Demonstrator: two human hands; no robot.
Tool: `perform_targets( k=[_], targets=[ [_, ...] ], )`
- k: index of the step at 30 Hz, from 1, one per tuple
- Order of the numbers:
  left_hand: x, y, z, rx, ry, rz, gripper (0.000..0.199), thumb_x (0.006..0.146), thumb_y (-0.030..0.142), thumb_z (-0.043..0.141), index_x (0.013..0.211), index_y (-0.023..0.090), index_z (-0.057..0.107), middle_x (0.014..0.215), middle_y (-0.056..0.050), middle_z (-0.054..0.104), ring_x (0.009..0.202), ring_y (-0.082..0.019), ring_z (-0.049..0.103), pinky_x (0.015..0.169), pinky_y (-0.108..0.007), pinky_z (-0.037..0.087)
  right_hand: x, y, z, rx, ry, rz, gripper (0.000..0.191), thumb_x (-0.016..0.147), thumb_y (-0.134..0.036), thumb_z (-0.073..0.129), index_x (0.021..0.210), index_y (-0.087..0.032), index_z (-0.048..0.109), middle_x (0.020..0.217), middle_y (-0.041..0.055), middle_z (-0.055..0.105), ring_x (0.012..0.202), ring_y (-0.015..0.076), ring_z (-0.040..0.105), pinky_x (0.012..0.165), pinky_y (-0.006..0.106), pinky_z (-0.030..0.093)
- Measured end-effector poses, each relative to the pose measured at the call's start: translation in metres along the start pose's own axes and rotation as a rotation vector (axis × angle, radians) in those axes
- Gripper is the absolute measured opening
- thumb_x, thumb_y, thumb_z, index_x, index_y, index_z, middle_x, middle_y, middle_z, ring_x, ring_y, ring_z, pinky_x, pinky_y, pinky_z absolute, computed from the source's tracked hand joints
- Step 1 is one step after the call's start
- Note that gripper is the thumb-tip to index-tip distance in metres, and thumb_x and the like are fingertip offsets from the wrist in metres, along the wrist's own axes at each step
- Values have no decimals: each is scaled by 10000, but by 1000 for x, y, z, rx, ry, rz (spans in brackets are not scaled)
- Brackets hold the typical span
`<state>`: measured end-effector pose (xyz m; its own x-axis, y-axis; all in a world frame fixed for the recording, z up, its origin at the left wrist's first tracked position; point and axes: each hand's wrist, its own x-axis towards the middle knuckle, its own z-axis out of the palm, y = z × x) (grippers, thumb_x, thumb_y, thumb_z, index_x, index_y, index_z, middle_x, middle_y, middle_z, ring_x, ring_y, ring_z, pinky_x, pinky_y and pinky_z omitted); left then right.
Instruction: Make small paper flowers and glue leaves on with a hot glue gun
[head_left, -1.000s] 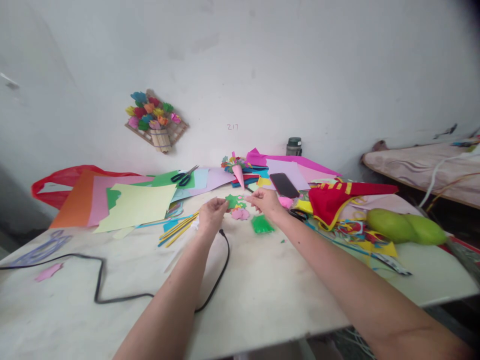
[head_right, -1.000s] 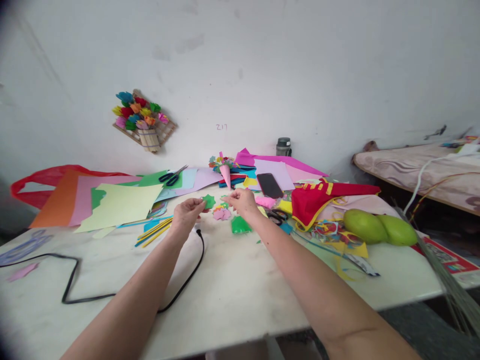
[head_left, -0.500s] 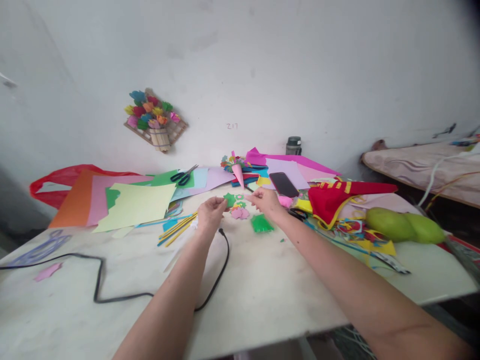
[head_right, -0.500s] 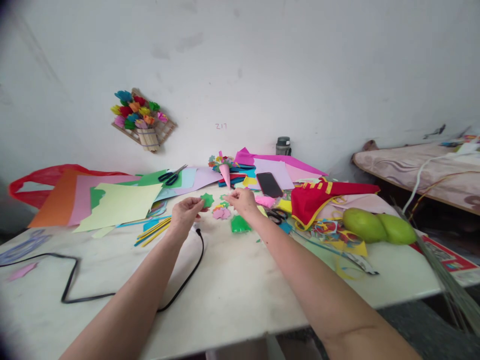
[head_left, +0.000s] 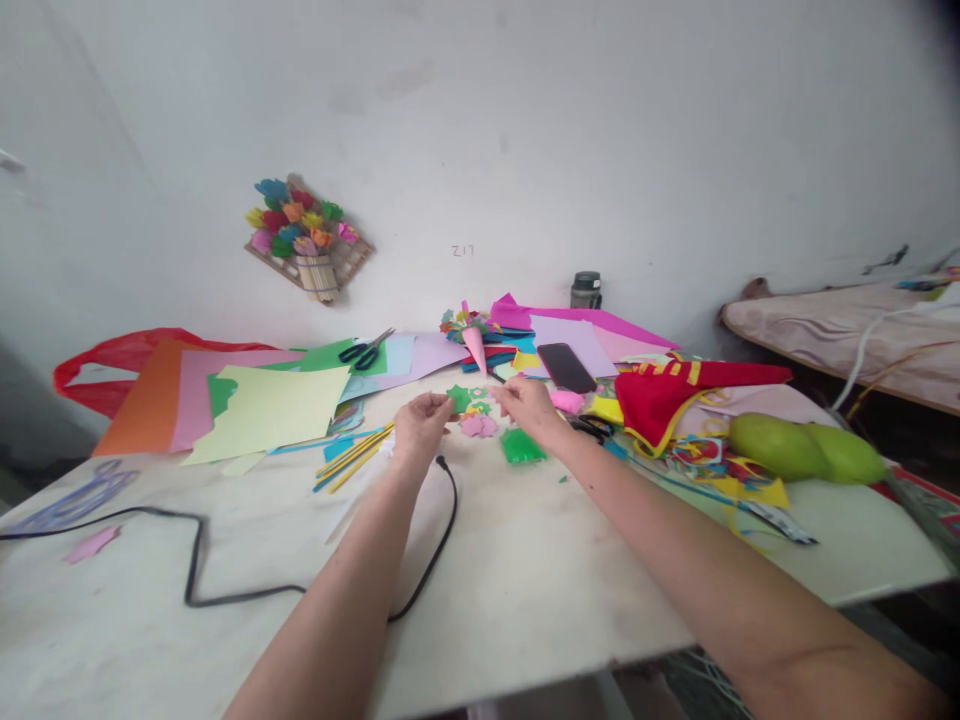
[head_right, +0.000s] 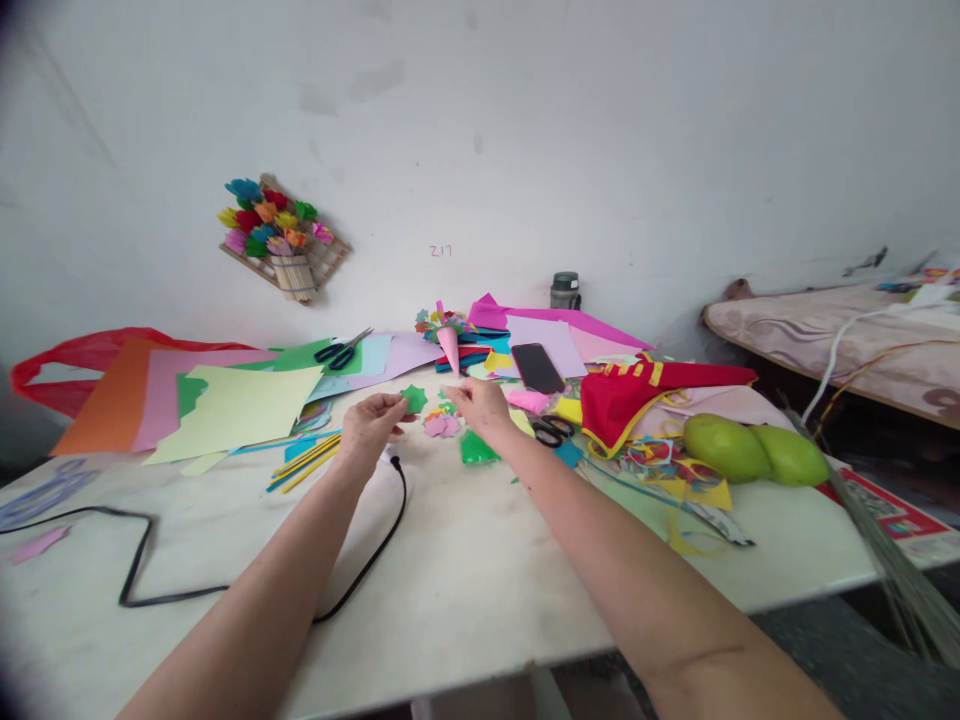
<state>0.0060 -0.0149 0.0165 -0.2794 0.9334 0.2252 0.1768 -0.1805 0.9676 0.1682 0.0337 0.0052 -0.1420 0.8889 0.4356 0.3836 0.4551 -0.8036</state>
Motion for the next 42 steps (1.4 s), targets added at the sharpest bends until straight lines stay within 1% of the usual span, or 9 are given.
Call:
perform_targets(
  k=[4, 7, 13, 15, 20, 26, 33, 39, 42],
  targets=[
    [2, -2, 0, -7, -5, 1, 336, 574, 437, 644, 714, 140, 574, 624, -47, 639, 660, -182, 635, 419, -175, 401, 0, -1, 3, 72, -33, 28, 116, 668, -261, 588, 696, -149, 594, 548, -2, 582, 453, 84, 521, 418, 177, 387],
    [3, -3, -1, -10, -5, -2, 350, 562, 448, 648, 714, 141, 577, 630, -49, 644, 667, -187, 637, 432, -185, 412, 0, -2, 2, 95, -56, 54, 169, 701, -297, 558, 636, -142, 575, 528, 6, 577, 424, 77, 507, 394, 171, 379],
    [1, -1, 0, -19, -6, -5, 361, 557, 457, 649, 714, 140, 578, 629, -49, 647, 661, -186, 638, 441, -191, 420, 0, 0, -3, 27, 20, 50, 398, 773, -487, 414, 582, -158, 532, 440, -5, 529, 333, 77, 452, 351, 188, 350],
    [0, 0, 0, -17, -6, -12, 354, 561, 448, 651, 717, 138, 577, 627, -52, 646, 657, -184, 637, 432, -185, 416, 0, 0, -2, 2, 25, 23, 384, 769, -472, 431, 567, -161, 532, 445, -5, 532, 343, 77, 455, 369, 191, 358],
    [2, -1, -1, -7, -9, -14, 346, 565, 438, 652, 719, 138, 577, 621, -50, 645, 645, -180, 635, 428, -184, 414, 2, 4, 3, 42, -28, -17, 146, 726, -284, 526, 682, -157, 583, 585, 7, 599, 453, 83, 525, 428, 178, 387],
    [1, 0, -1, -21, -7, -10, 335, 579, 434, 643, 719, 137, 575, 625, -48, 643, 662, -183, 638, 440, -186, 420, 4, 10, 3, 49, -24, -24, 271, 811, -350, 382, 752, -160, 567, 511, -15, 556, 388, 75, 486, 394, 177, 365],
    [1, 0, -1, -44, -11, -14, 347, 565, 432, 656, 721, 131, 579, 612, -48, 639, 644, -182, 636, 437, -185, 420, -3, -2, -3, -128, -11, -79, 348, 729, -466, 499, 553, -167, 527, 439, -17, 526, 408, 86, 472, 432, 190, 344],
    [0, 2, -1, -46, -4, -27, 330, 571, 407, 658, 724, 128, 571, 593, -39, 632, 637, -175, 636, 435, -177, 428, 2, 4, -2, -122, -1, -172, 186, 719, -285, 540, 639, -144, 631, 537, 10, 586, 496, 99, 508, 486, 200, 370],
    [-1, 4, -1, -74, -4, -31, 322, 581, 395, 656, 732, 127, 559, 591, -40, 632, 645, -178, 638, 452, -185, 440, 4, 7, 0, -6, -6, -121, 127, 689, -209, 559, 724, -139, 659, 620, 24, 614, 503, 100, 521, 488, 209, 400]
  ],
)
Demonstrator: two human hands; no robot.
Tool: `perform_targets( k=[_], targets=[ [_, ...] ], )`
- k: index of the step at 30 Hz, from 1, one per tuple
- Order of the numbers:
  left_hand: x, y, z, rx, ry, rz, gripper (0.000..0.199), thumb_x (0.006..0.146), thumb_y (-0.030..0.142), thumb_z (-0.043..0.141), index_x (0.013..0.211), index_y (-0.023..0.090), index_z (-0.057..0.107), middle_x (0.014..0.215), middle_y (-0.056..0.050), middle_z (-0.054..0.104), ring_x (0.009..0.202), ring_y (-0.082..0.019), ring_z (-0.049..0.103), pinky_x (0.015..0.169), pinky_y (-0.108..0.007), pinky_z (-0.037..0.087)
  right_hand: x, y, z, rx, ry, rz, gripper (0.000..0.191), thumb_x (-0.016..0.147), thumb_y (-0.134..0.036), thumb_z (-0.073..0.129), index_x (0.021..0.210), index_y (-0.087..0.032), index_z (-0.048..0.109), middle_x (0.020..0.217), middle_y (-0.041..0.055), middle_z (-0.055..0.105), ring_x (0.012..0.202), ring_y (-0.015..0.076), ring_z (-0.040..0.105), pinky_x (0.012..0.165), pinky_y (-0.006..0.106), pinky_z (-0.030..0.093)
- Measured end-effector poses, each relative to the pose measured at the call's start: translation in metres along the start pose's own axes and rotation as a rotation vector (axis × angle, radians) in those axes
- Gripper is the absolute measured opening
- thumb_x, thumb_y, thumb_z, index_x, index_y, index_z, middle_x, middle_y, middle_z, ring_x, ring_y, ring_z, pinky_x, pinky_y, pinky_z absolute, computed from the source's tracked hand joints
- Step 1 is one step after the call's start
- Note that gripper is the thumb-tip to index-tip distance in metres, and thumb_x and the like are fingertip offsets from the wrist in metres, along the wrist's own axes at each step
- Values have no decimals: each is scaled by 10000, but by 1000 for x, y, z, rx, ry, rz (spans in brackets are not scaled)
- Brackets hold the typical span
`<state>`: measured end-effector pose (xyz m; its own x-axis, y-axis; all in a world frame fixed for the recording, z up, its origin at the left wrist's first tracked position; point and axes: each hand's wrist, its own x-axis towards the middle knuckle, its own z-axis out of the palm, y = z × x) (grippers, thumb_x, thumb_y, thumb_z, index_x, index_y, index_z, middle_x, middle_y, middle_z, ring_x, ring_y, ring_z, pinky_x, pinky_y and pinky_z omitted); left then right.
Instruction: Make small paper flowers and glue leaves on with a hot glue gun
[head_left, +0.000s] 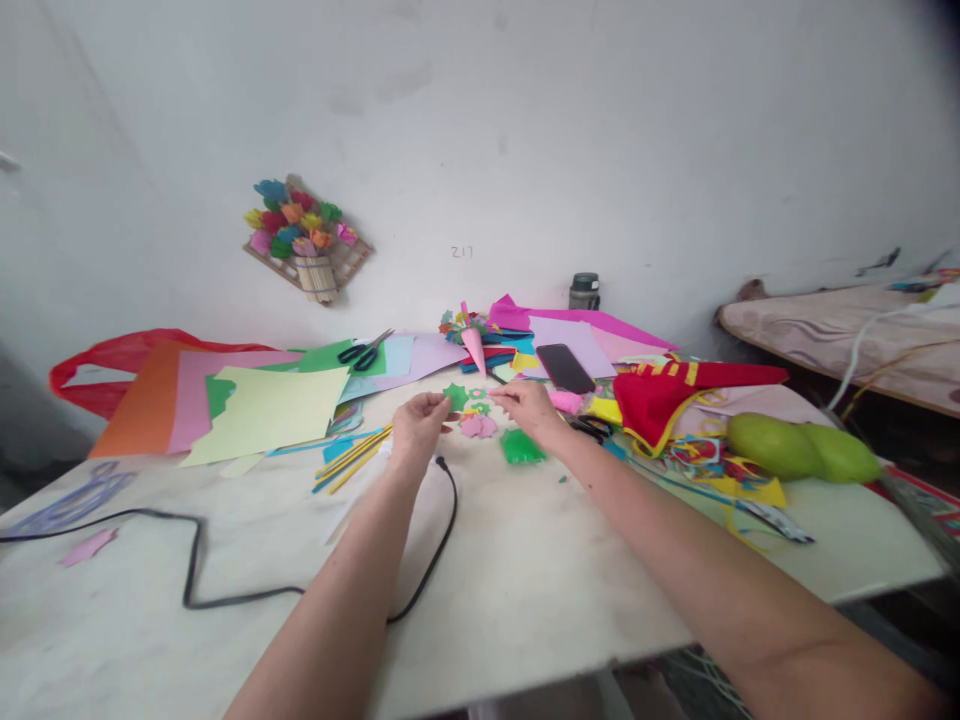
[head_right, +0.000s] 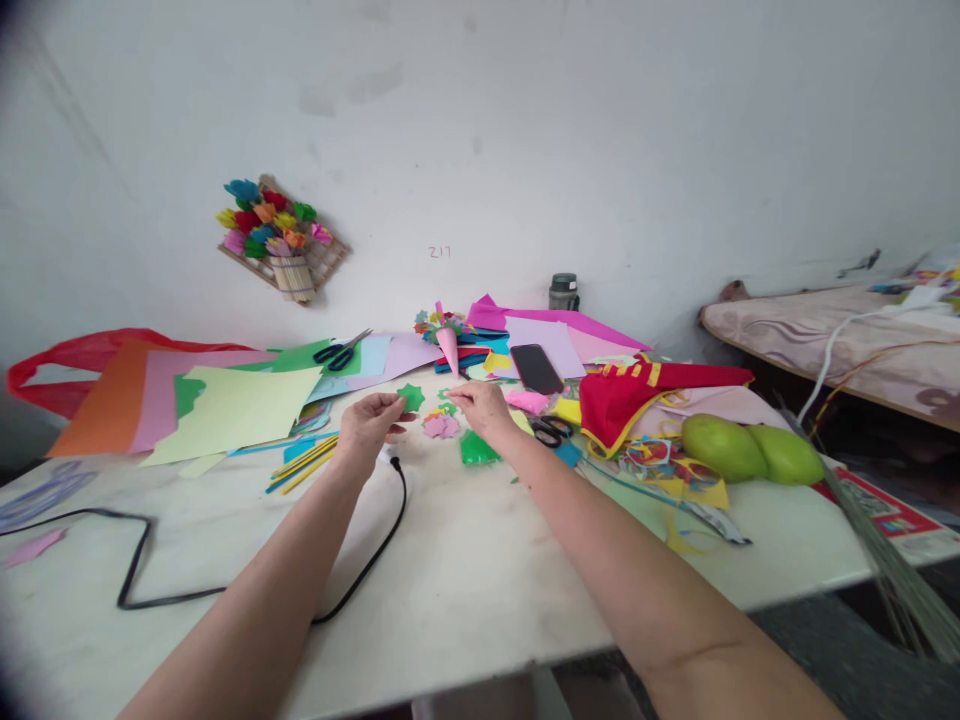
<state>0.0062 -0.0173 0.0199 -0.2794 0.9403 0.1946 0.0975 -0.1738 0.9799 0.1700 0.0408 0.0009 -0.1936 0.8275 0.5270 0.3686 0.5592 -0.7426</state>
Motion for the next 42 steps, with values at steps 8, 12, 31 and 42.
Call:
perform_targets(
  k=[8, 12, 31, 42],
  targets=[
    [-4, 5, 2, -70, -61, -36, 336, 573, 367, 676, 764, 130, 536, 603, -44, 642, 652, -184, 641, 531, -226, 475, -2, -12, 2, 184, 10, 215, 62, 630, -156, 598, 686, -129, 601, 518, -18, 546, 441, 84, 501, 403, 187, 402],
    [-4, 4, 2, -78, -91, -24, 351, 569, 369, 685, 783, 134, 535, 618, -47, 652, 672, -188, 642, 582, -250, 485, -1, -12, 1, 199, 0, 247, 73, 631, -196, 603, 645, -137, 563, 516, -14, 548, 417, 77, 486, 346, 167, 369],
    [-1, -3, -1, -219, -154, -16, 297, 583, 302, 694, 747, 126, 520, 608, -14, 626, 638, -166, 643, 609, -247, 500, 2, 0, 2, 219, -31, 177, 84, 653, -191, 588, 709, -131, 606, 555, -9, 565, 447, 75, 511, 422, 183, 425],
    [0, -4, 1, -280, -180, -8, 369, 568, 295, 711, 808, 135, 480, 597, -20, 645, 636, -168, 646, 707, -304, 503, 1, -10, -2, 188, 6, 126, 141, 668, -261, 558, 722, -144, 616, 596, -3, 579, 467, 73, 486, 424, 183, 407]
  ],
)
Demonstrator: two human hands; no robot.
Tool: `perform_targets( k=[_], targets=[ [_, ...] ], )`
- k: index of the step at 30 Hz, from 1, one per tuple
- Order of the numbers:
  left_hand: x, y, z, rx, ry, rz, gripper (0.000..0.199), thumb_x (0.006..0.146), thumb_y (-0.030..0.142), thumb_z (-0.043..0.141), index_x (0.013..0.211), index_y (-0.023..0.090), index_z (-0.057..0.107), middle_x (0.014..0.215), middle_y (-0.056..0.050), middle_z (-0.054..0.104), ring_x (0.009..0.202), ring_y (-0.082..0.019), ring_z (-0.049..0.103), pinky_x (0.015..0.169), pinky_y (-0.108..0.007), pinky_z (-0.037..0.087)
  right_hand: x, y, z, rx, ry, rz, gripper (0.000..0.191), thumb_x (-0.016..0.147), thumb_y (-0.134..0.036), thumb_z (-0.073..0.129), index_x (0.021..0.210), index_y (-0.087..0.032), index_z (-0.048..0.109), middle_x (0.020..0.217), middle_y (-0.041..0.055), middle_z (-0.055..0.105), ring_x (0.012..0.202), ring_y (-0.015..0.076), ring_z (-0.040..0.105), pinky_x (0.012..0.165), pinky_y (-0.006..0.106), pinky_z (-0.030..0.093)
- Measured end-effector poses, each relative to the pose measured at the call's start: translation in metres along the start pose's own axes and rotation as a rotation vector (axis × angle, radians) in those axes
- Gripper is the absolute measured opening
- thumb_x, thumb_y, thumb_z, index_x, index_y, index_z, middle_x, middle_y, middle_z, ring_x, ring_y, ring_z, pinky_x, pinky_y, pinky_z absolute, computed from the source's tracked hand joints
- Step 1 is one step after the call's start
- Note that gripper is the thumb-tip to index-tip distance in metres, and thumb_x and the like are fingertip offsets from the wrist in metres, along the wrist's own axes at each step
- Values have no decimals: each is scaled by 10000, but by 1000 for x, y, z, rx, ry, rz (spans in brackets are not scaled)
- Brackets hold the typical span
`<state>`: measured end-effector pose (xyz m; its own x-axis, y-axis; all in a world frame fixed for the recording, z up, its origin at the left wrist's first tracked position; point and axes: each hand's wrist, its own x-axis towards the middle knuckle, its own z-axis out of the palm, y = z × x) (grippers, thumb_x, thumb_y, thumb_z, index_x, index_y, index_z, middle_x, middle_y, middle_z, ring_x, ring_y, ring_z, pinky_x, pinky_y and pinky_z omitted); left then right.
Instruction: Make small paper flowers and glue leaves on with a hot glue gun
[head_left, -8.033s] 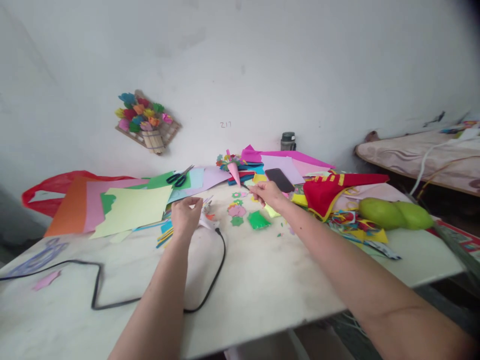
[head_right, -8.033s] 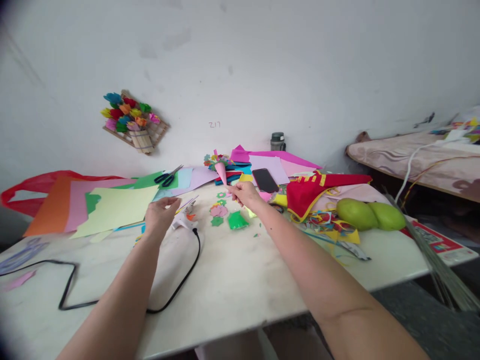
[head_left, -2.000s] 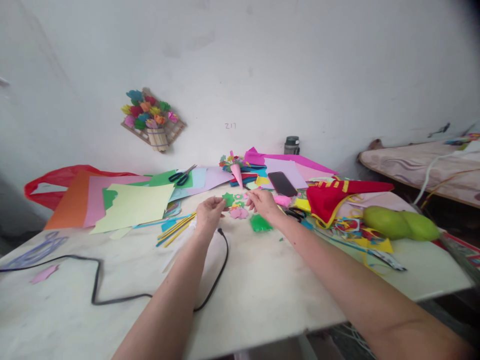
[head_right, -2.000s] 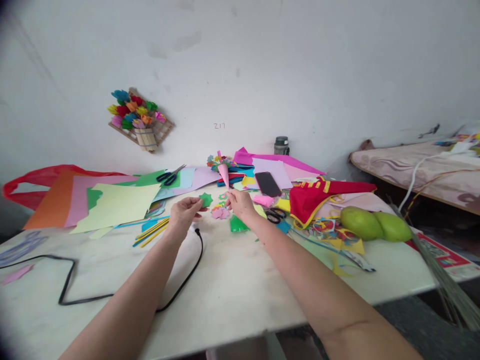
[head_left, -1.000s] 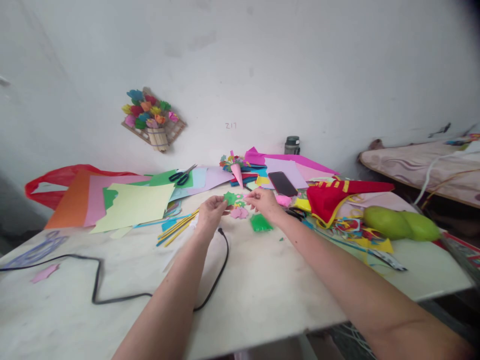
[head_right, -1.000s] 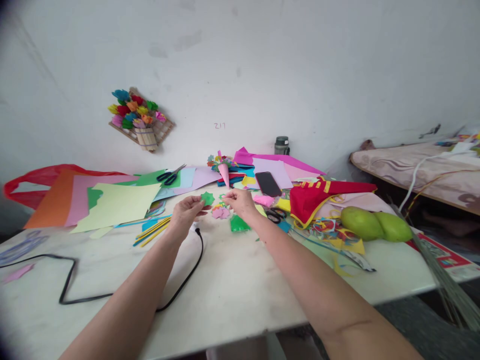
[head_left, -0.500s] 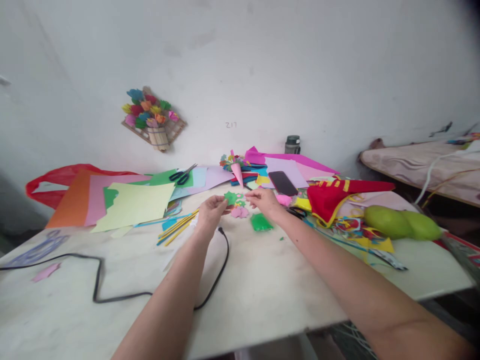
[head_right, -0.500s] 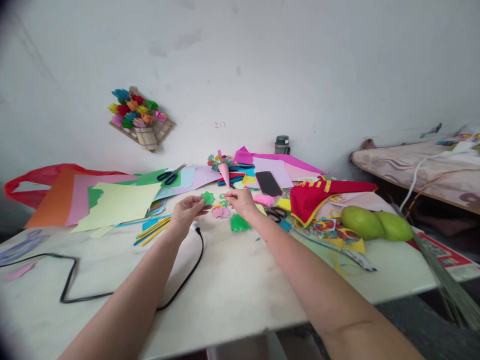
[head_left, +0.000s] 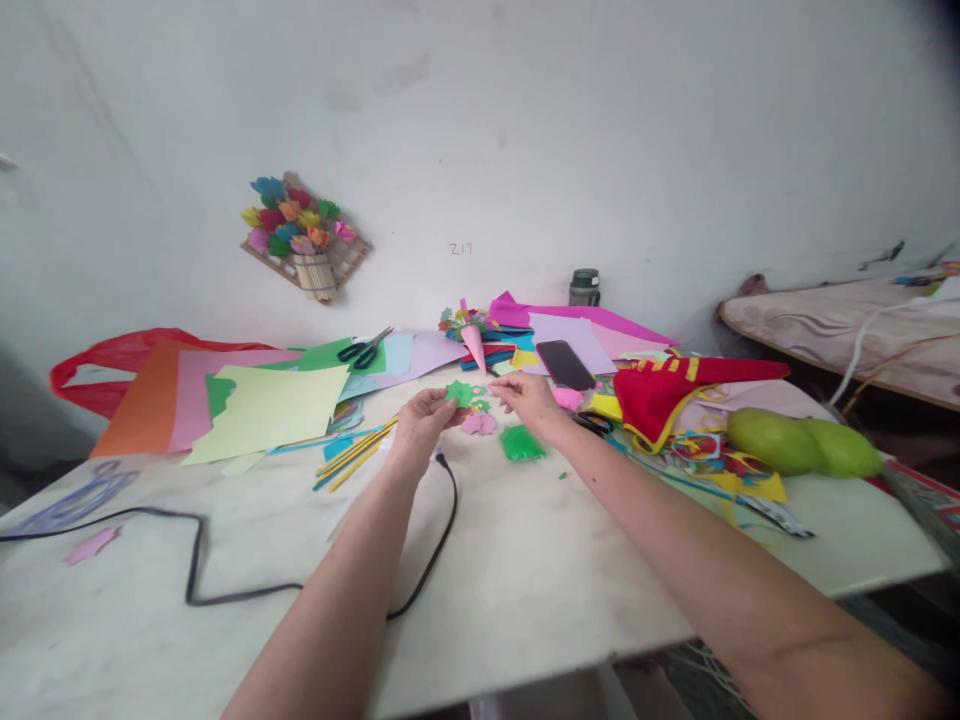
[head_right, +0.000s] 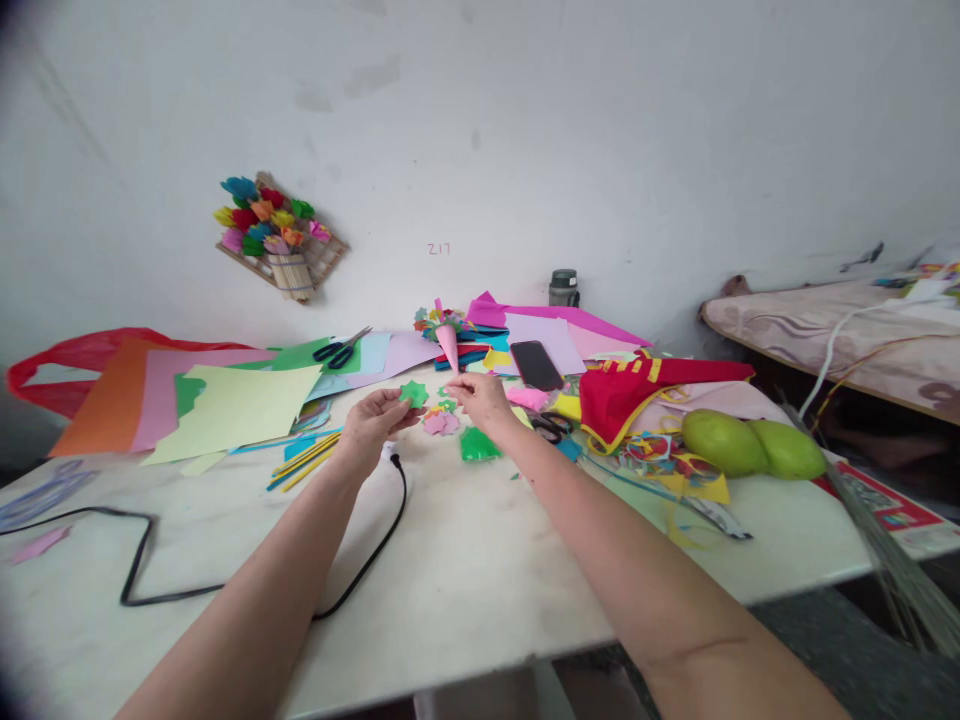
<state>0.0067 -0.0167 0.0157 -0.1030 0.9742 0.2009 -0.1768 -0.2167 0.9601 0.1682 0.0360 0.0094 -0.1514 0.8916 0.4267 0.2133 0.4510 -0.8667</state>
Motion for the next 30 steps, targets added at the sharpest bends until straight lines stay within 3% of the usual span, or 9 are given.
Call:
perform_targets(
  k=[4, 10, 14, 23, 30],
  targets=[
    [1, 0, 0, 16, -14, -17, 367, 555, 305, 719, 793, 127, 503, 608, -30, 649, 645, -173, 646, 711, -310, 502, -1, -3, 2, 78, 4, -21, 142, 635, -254, 596, 725, -144, 608, 625, 0, 588, 483, 74, 500, 466, 200, 439],
    [2, -2, 1, 8, -17, -42, 357, 524, 300, 738, 741, 121, 517, 594, -18, 631, 603, -172, 641, 671, -310, 513, -4, -8, 1, 76, -17, 30, 290, 729, -413, 505, 627, -143, 537, 514, -20, 520, 376, 49, 427, 335, 160, 354],
    [2, -3, 1, 6, -21, -41, 344, 528, 292, 738, 734, 117, 524, 588, -7, 619, 605, -170, 641, 655, -298, 516, -4, -9, -1, 203, -59, 77, 361, 730, -474, 496, 620, -131, 526, 495, -14, 519, 350, 43, 418, 322, 164, 344],
    [-1, -1, 2, 12, -34, -28, 328, 542, 290, 731, 736, 108, 539, 610, -16, 620, 605, -163, 638, 654, -297, 519, -3, -10, -1, 358, -141, 132, 279, 575, -345, 682, 678, -107, 579, 559, 3, 591, 414, 60, 488, 426, 205, 442],
    [-1, -2, 3, 7, -30, -32, 316, 542, 287, 731, 728, 109, 547, 603, -16, 619, 600, -161, 636, 655, -296, 520, -3, -9, 0, 322, -107, 107, 267, 693, -398, 565, 667, -134, 536, 543, -16, 550, 406, 52, 470, 369, 174, 399]
  ],
)
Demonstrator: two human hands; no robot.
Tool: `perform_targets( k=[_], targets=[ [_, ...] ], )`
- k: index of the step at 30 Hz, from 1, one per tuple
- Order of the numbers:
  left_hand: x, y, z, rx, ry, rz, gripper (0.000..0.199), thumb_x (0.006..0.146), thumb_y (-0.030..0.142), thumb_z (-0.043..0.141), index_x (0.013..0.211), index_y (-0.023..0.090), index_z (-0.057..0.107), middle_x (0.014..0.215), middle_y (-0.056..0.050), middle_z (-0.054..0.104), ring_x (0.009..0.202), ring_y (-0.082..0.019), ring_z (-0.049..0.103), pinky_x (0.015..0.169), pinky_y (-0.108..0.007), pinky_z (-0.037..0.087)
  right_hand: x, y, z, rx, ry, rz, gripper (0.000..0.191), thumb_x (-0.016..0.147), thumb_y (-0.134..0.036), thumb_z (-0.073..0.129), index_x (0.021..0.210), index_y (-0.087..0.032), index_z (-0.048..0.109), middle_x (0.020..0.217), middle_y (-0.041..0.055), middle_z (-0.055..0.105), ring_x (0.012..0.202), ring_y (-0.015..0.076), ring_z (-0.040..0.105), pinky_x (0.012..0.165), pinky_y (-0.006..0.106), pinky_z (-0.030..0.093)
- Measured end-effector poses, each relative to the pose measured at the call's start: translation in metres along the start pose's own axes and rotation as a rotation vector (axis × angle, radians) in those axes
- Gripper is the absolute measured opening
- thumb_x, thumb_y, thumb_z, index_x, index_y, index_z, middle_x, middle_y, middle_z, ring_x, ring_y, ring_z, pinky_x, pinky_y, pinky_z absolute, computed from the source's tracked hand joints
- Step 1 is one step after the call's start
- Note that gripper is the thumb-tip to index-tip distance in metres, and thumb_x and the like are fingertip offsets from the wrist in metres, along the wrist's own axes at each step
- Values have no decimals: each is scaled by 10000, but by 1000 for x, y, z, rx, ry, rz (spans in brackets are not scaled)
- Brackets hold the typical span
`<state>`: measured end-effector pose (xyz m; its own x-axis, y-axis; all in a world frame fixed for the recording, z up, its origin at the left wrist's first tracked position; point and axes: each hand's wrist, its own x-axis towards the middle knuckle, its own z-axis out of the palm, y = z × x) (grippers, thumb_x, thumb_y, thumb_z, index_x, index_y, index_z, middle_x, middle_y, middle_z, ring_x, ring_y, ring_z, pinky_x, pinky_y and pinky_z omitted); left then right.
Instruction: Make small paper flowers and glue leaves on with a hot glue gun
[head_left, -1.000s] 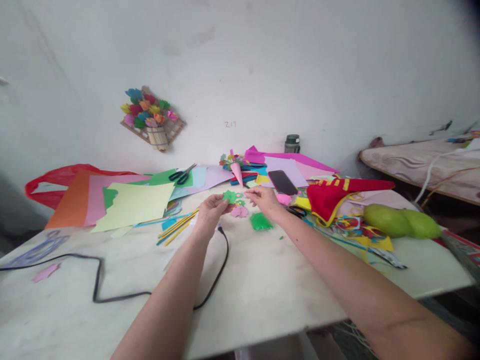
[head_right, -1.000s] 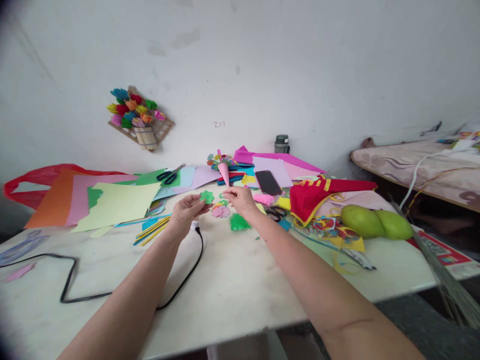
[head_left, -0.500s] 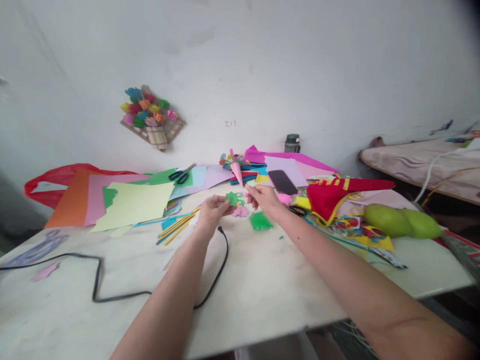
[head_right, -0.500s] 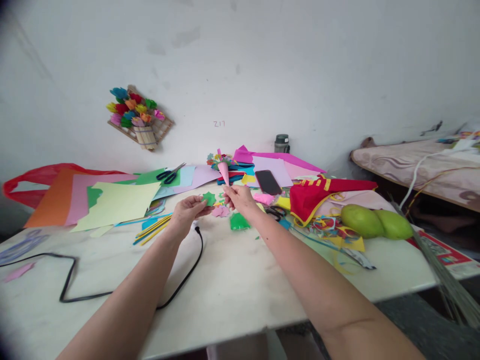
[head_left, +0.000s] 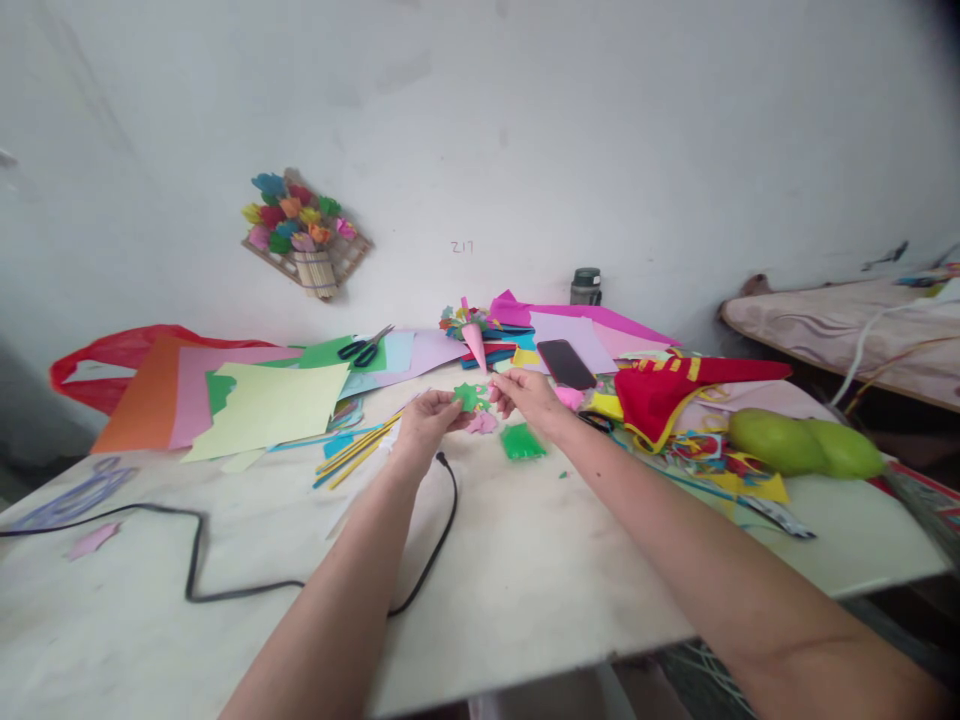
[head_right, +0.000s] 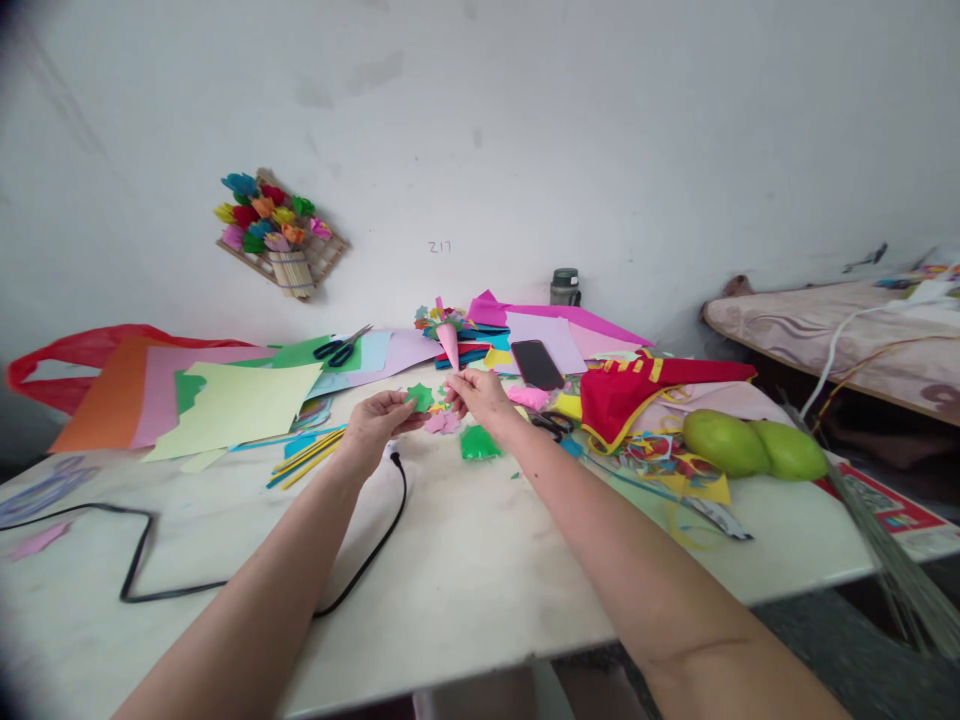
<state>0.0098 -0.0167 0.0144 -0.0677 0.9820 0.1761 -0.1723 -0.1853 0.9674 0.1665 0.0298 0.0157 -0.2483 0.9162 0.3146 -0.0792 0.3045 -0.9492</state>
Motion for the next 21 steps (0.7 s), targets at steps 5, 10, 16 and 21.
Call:
perform_targets(
  k=[5, 10, 16, 21],
  targets=[
    [-1, 1, 1, 8, -29, -11, 314, 550, 292, 726, 735, 103, 557, 616, -29, 630, 608, -160, 637, 652, -287, 521, -3, -3, -2, -135, 0, -51, 274, 687, -397, 566, 603, -140, 522, 496, -32, 509, 379, 42, 424, 332, 157, 331],
    [-2, 1, 1, 8, -39, -19, 310, 556, 293, 723, 740, 103, 560, 621, -35, 636, 611, -161, 638, 634, -272, 520, -1, -2, -2, -135, 30, -94, 216, 651, -340, 604, 704, -131, 608, 530, -40, 517, 403, 38, 424, 394, 171, 387],
    [-1, 1, 1, 10, -33, -21, 331, 544, 309, 727, 740, 104, 557, 626, -39, 639, 608, -160, 637, 655, -289, 517, 0, -1, 0, 70, 0, -19, 294, 673, -405, 573, 745, -120, 580, 622, 1, 564, 458, 53, 471, 407, 184, 411],
    [-1, 1, 1, 18, -37, -13, 334, 542, 321, 726, 734, 103, 561, 626, -44, 642, 607, -159, 635, 664, -297, 519, -3, -4, 0, 68, -49, 11, 289, 654, -416, 594, 667, -135, 526, 565, -18, 542, 418, 48, 447, 361, 172, 372]
  ],
)
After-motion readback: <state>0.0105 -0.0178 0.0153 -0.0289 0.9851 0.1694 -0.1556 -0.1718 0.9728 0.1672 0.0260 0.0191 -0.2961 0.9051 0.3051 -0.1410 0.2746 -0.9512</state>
